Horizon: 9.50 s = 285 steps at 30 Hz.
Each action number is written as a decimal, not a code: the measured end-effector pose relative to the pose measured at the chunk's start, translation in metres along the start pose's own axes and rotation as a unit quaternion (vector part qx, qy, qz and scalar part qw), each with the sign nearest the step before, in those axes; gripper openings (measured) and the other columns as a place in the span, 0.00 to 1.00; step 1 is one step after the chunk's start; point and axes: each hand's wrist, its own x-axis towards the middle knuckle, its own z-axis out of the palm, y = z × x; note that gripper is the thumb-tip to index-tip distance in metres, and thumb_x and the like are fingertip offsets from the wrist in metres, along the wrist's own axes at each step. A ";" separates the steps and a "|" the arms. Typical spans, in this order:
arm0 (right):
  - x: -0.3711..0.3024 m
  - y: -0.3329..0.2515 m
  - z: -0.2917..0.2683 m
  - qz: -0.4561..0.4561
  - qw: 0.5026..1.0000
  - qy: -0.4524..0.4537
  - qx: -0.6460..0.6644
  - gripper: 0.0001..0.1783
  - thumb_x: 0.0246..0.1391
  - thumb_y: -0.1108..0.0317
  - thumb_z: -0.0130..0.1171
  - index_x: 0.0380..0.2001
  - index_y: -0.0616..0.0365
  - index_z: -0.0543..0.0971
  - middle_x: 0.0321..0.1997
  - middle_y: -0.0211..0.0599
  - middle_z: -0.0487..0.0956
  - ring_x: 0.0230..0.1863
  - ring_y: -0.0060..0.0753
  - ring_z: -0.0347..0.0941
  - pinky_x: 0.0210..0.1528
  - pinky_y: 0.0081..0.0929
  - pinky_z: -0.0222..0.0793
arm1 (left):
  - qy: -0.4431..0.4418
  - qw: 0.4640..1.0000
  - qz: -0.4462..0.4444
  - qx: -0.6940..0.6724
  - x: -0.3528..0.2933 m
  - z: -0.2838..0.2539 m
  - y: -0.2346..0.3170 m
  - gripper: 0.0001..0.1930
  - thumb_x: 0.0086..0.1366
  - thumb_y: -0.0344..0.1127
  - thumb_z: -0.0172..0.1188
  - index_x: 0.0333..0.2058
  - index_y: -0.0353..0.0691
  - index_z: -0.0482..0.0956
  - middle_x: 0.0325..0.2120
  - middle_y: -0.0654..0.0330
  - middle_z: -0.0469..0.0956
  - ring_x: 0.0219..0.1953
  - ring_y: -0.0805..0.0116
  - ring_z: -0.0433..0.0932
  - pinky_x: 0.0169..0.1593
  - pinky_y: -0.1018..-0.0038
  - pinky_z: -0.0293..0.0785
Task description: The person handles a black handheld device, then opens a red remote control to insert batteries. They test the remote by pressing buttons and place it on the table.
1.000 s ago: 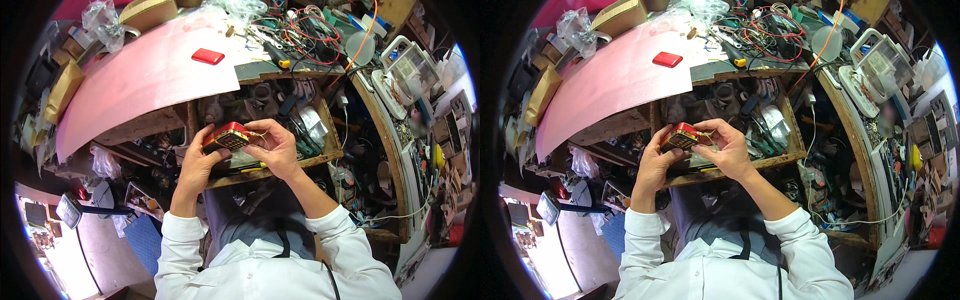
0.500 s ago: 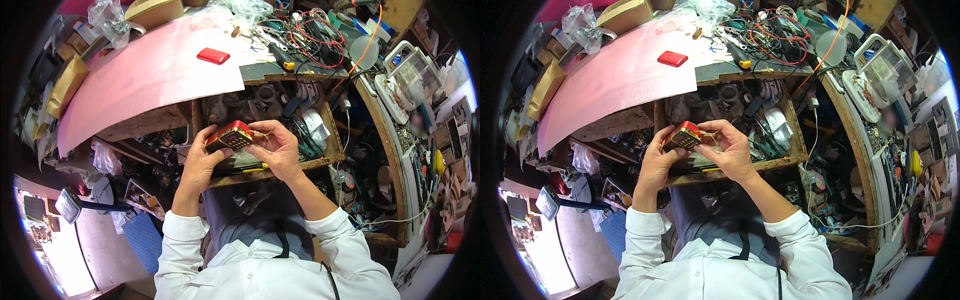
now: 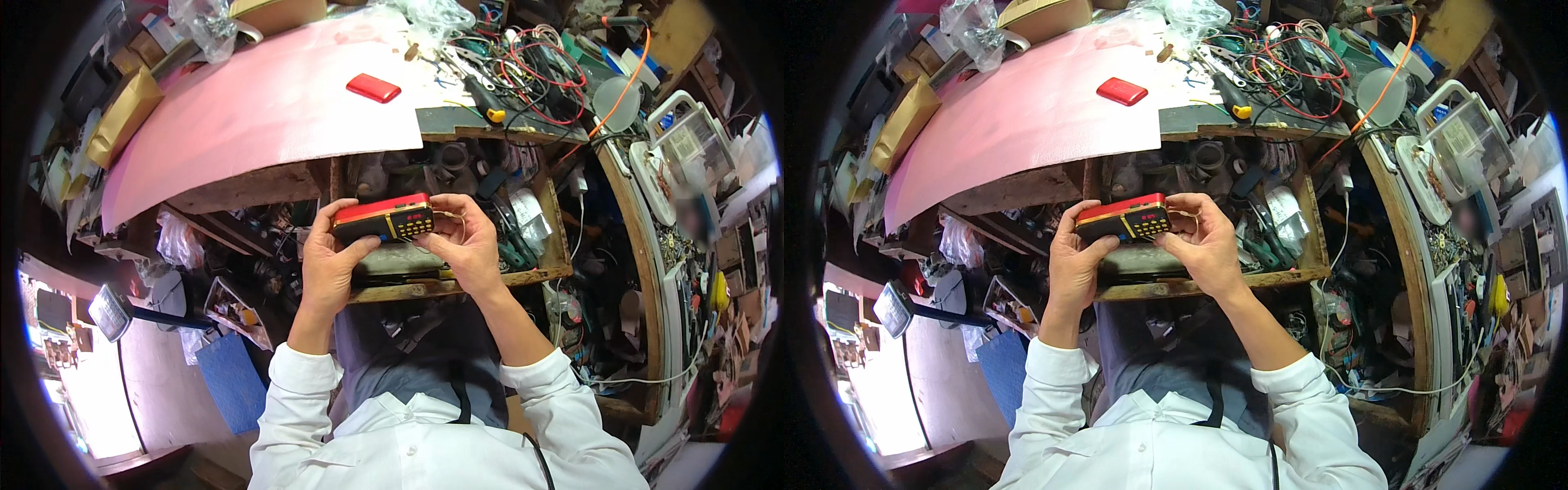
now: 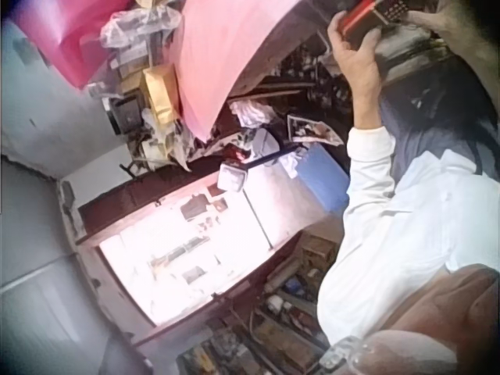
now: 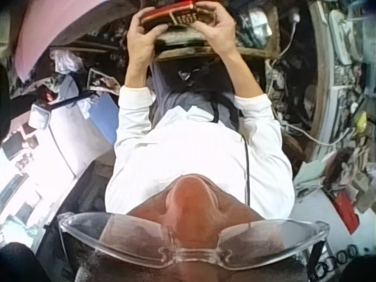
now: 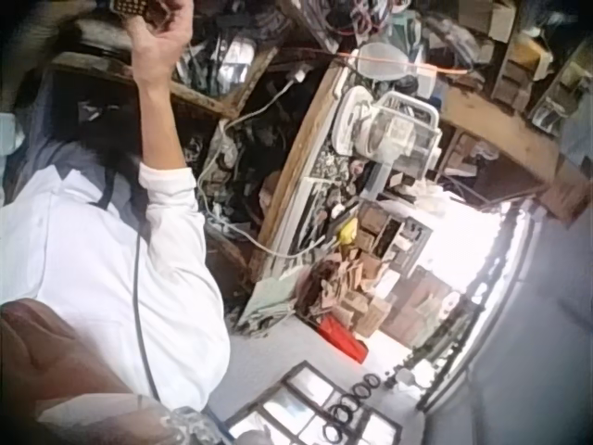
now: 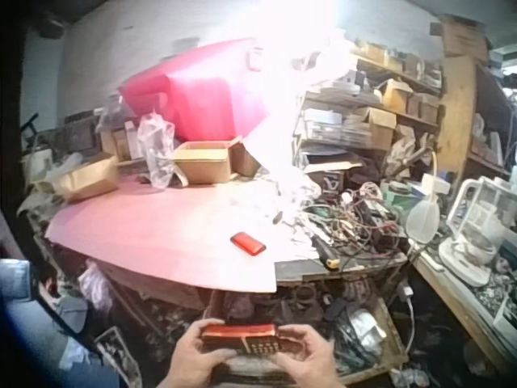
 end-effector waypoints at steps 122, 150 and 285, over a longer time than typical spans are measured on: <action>0.000 -0.047 0.031 -0.050 0.991 -0.097 -0.075 0.11 0.63 0.79 0.61 0.48 0.66 0.82 0.43 0.34 0.81 0.43 0.20 0.79 0.49 0.20 0.78 | -0.093 0.994 0.044 -0.045 0.001 -0.015 -0.007 0.24 0.58 0.16 0.67 0.53 0.41 0.79 0.52 0.56 0.80 0.55 0.65 0.79 0.59 0.68 0.78; -0.045 -0.047 0.020 -0.509 0.716 -0.090 -0.470 0.26 0.48 0.83 0.69 0.52 0.59 0.78 0.54 0.51 0.79 0.45 0.46 0.83 0.43 0.34 0.84 | 0.092 0.736 0.532 0.409 -0.025 0.007 0.001 0.41 0.47 0.10 0.71 0.57 0.44 0.62 0.53 0.50 0.63 0.50 0.54 0.79 0.49 0.70 0.80; -0.006 -0.007 -0.007 0.092 0.994 0.036 -0.040 0.12 0.60 0.75 0.60 0.46 0.67 0.76 0.40 0.37 0.82 0.38 0.23 0.80 0.39 0.26 0.83 | 0.085 0.961 0.067 0.253 -0.018 0.025 -0.010 0.19 0.60 0.32 0.72 0.46 0.37 0.74 0.37 0.61 0.80 0.38 0.76 0.79 0.44 0.77 0.76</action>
